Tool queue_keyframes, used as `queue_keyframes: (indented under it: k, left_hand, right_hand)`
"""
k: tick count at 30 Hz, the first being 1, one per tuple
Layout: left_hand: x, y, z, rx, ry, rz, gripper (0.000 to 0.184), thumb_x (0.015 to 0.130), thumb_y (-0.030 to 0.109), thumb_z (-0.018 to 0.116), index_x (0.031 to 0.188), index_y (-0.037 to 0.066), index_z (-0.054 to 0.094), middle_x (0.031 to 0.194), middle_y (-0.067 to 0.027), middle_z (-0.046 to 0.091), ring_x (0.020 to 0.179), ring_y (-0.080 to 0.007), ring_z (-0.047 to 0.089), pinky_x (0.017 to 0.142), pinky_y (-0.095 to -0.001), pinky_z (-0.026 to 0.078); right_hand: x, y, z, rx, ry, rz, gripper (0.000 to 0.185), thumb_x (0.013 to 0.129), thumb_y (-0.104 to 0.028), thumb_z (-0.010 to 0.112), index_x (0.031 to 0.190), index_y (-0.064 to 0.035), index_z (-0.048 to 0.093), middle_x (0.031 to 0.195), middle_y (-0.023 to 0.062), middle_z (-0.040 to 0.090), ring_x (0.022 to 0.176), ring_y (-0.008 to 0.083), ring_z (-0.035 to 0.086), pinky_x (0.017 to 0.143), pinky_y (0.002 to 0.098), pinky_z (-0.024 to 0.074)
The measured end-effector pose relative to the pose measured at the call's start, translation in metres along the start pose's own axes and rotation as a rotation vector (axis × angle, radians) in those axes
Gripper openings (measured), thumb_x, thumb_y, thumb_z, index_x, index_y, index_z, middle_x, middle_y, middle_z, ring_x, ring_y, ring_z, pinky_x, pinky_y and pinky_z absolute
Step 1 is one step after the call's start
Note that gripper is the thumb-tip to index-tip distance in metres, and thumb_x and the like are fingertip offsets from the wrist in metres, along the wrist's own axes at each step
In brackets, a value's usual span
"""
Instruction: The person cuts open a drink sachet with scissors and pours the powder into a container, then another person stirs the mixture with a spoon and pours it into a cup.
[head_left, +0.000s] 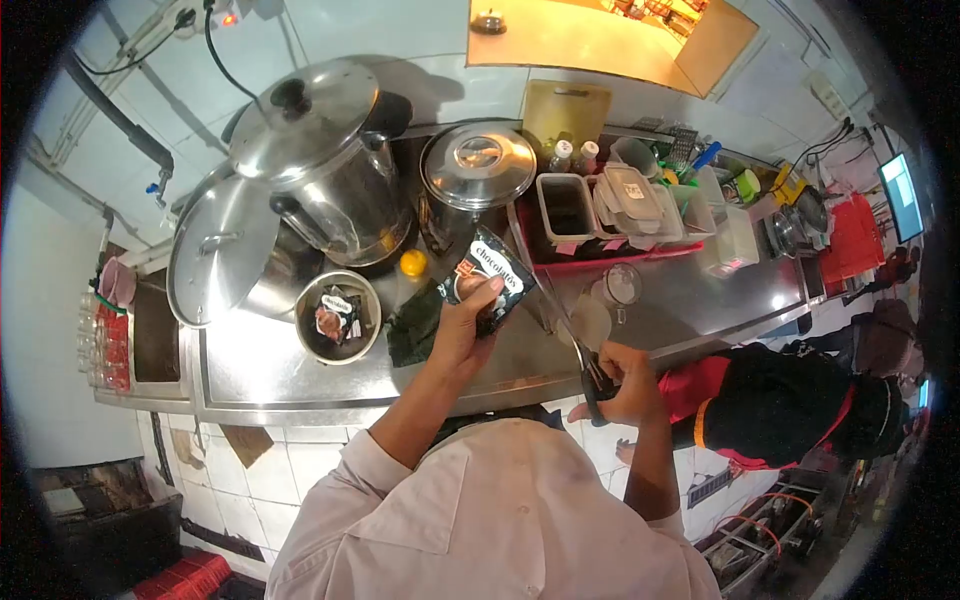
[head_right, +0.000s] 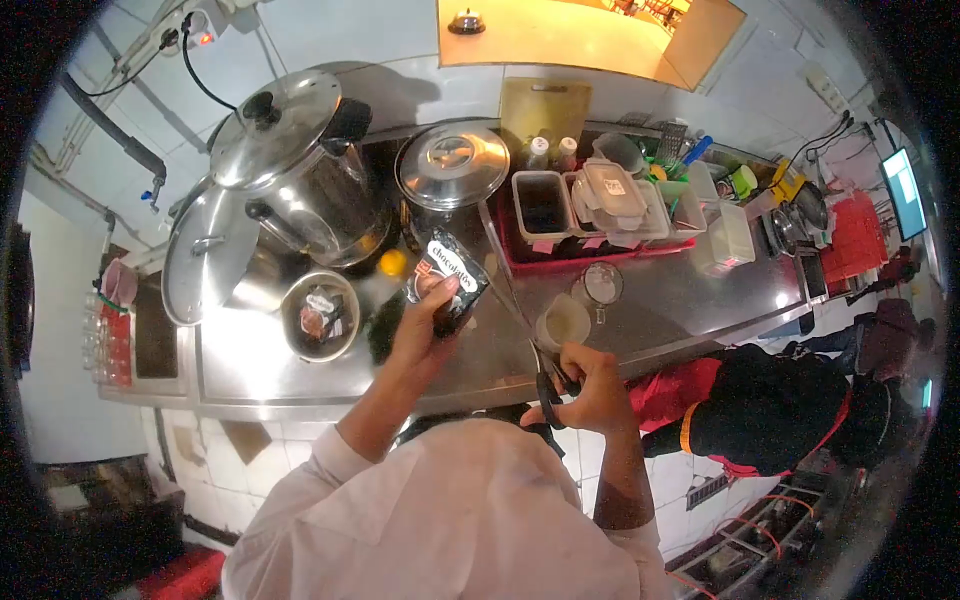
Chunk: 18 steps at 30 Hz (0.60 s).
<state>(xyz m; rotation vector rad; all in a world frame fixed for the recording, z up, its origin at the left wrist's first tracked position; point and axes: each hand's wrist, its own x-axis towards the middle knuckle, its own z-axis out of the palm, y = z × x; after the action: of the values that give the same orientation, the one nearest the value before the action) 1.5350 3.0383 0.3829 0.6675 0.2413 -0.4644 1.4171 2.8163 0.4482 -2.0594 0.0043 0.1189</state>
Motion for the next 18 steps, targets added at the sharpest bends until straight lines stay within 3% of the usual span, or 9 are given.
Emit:
queue_keyframes:
  k: [4,8,13,18]
  left_hand:
    - [-0.007,-0.008,-0.002,0.031,0.035,0.003,0.023,0.087,0.016,0.072,0.107,0.011,0.060,0.095,-0.0006,0.066,0.084,-0.0135,0.065,0.077,-0.0290,0.053]
    - [-0.009,-0.012,-0.013,0.041,0.027,-0.001,0.017,0.085,0.013,0.073,0.097,0.010,0.061,0.092,-0.0011,0.066,0.083,-0.0120,0.064,0.075,-0.0274,0.052]
    - [-0.016,-0.019,-0.015,0.015,-0.004,-0.050,0.018,0.081,0.007,0.077,0.092,0.009,0.064,0.086,0.0012,0.066,0.080,-0.0102,0.063,0.073,-0.0260,0.050]
    - [-0.018,-0.011,-0.013,0.086,-0.017,-0.062,0.015,0.084,0.012,0.074,0.091,0.010,0.060,0.088,0.0000,0.064,0.080,-0.0110,0.063,0.073,-0.0268,0.051]
  right_hand:
    - [0.007,-0.001,0.003,-0.031,-0.124,0.005,0.076,0.041,-0.026,0.101,0.069,-0.0124,0.032,0.066,-0.0035,0.040,0.066,0.0055,0.038,0.055,0.0229,0.0340]
    - [0.013,0.003,0.009,-0.011,-0.125,-0.031,0.075,0.041,-0.025,0.101,0.069,-0.0120,0.033,0.067,-0.0033,0.041,0.067,0.0053,0.039,0.056,0.0227,0.0349]
    - [0.018,0.014,0.017,0.012,-0.168,0.014,0.071,0.045,-0.018,0.099,0.070,-0.0120,0.033,0.068,-0.0038,0.039,0.067,0.0050,0.038,0.057,0.0215,0.0344]
    - [0.018,0.029,0.029,0.210,-0.152,0.091,0.065,0.055,-0.011,0.095,0.069,-0.0124,0.031,0.067,-0.0061,0.034,0.064,0.0045,0.033,0.054,0.0222,0.0303]
